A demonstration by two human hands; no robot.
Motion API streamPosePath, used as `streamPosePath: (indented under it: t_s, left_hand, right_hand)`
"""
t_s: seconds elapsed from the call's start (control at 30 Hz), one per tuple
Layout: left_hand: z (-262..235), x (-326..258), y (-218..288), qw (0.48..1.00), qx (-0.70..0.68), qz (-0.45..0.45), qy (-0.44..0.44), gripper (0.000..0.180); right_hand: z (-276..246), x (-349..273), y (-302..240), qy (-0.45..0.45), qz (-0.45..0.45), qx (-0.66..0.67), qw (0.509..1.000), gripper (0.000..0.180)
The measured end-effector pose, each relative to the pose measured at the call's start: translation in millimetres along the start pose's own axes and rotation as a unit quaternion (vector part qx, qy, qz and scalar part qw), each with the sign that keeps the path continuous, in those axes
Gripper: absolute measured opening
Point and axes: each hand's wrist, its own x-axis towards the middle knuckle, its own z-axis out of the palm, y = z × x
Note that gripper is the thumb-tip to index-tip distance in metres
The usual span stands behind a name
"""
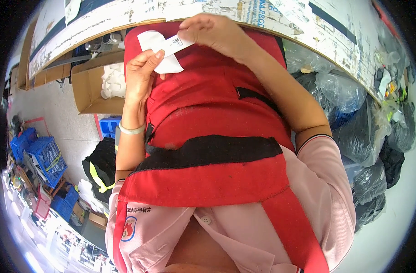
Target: Organizing and checking white garment labels/tags in an industrial workshop.
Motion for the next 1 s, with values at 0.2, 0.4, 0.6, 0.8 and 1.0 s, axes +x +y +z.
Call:
streamPosePath:
  t_s: [0.2,0.4,0.6,0.8,1.0]
  left_hand:
    - [-10.2,-16.3,3.6,0.994,0.103,-0.031,0.035,0.017]
    - [-97.2,-25.3,8.0,0.983,0.042,0.016,0.176,0.032]
    - [-233.7,-10.2,-50.3,0.955,-0.187,-0.085,0.215,0.039]
    - [-287.8,-11.8,-74.8,0.908,0.113,-0.143,0.378,0.056]
    - [-209.1,18.4,-40.9,0.896,0.315,0.124,0.287,0.022]
  right_hand:
    - [-29.8,-19.1,-7.3,0.118,-0.021,-0.062,0.991,0.015]
    - [-181.1,-49.1,17.1,0.403,-0.058,-0.338,0.849,0.018]
    - [-117.2,-28.3,12.6,0.354,-0.181,-0.433,0.809,0.019]
    - [-39.3,19.8,12.7,0.168,-0.246,-0.429,0.853,0.019]
    - [-30.8,39.8,-1.1,0.149,-0.258,-0.480,0.825,0.021]
